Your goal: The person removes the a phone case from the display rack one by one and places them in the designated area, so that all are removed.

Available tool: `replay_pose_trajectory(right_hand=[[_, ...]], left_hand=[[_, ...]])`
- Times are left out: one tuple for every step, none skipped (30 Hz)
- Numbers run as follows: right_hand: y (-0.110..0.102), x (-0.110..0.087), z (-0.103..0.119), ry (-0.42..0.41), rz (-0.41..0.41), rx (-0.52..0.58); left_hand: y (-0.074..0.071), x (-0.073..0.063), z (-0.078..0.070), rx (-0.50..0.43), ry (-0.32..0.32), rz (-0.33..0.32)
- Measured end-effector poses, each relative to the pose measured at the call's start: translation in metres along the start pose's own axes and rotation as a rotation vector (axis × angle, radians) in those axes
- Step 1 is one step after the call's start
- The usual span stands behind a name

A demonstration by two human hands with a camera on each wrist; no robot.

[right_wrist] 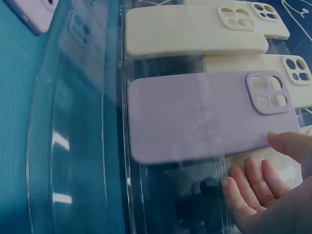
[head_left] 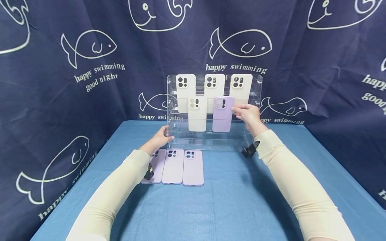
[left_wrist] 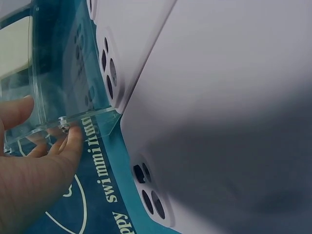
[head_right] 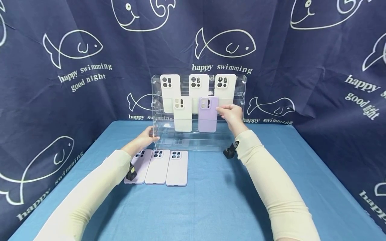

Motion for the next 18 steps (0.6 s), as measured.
replay_pose_trajectory(right_hand=[[-0.0003,0.0001,-0.0005,-0.004,0.005,-0.006],[-0.0010,0.0003,-0.0010,-0.006,0.011,-0.014],[-0.0016,0.0003,-0.0016,-0.006,0.018,-0.023],[-0.0017,0.0007,-0.0016,-0.008,0.025,-0.029],[-0.0019,0.0011,-0.0018,-0.007,0.033,-0.035],[-0.0019,0.0015,-0.0019,-0.003,0.041,-0.041],[-0.0019,0.0018,-0.0023,0.004,0.048,-0.051],[-0.0020,0.0022,-0.0029,0.012,0.052,-0.059],[-0.0019,0.0025,-0.0035,0.019,0.057,-0.069],[-0.0017,0.0029,-0.0041,0.026,0.060,-0.081],[-0.0013,0.0031,-0.0046,0.032,0.061,-0.100],[-0.0009,0.0033,-0.0050,0.035,0.062,-0.115],[-0.0006,0.0036,-0.0055,0.036,0.060,-0.135],[0.0000,0.0036,-0.0056,0.032,0.058,-0.159],[0.0007,0.0034,-0.0056,0.024,0.056,-0.187],[0.0013,0.0028,-0.0052,0.018,0.054,-0.217],[0.0021,0.0021,-0.0050,0.010,0.052,-0.242],[0.0026,0.0015,-0.0049,0.002,0.051,-0.264]], left_hand=[[0.0005,0.0006,0.0005,-0.006,0.002,0.000],[0.0008,0.0012,0.0013,-0.008,0.003,0.000],[0.0011,0.0017,0.0021,-0.011,0.003,0.001],[0.0008,0.0022,0.0022,-0.012,0.005,0.000],[0.0006,0.0026,0.0021,-0.012,0.006,-0.001],[0.0004,0.0023,0.0024,-0.008,0.003,-0.003],[0.0004,0.0022,0.0024,-0.006,0.003,-0.004],[0.0005,0.0018,0.0026,-0.004,0.001,-0.004],[0.0007,0.0013,0.0026,-0.003,0.000,-0.006],[0.0008,0.0007,0.0027,-0.002,-0.001,-0.009],[0.0011,0.0002,0.0027,-0.004,-0.001,-0.011],[0.0012,0.0001,0.0028,-0.005,-0.001,-0.013],[0.0013,0.0002,0.0026,-0.007,0.001,-0.014],[0.0014,0.0004,0.0027,-0.011,0.002,-0.014],[0.0014,0.0009,0.0026,-0.015,0.003,-0.013],[0.0016,0.0014,0.0027,-0.017,0.002,-0.013],[0.0019,0.0017,0.0027,-0.021,0.004,-0.014],[0.0021,0.0017,0.0027,-0.022,0.005,-0.013]])
Point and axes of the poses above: each hand's wrist, its own x-axis towards the middle knuckle, its own y-axis out of the palm, z = x × y, the point moved 4 cm from there along x, towards the middle knuckle, and after that the axes turned 10 degrees about z, right-handed, at the moved point
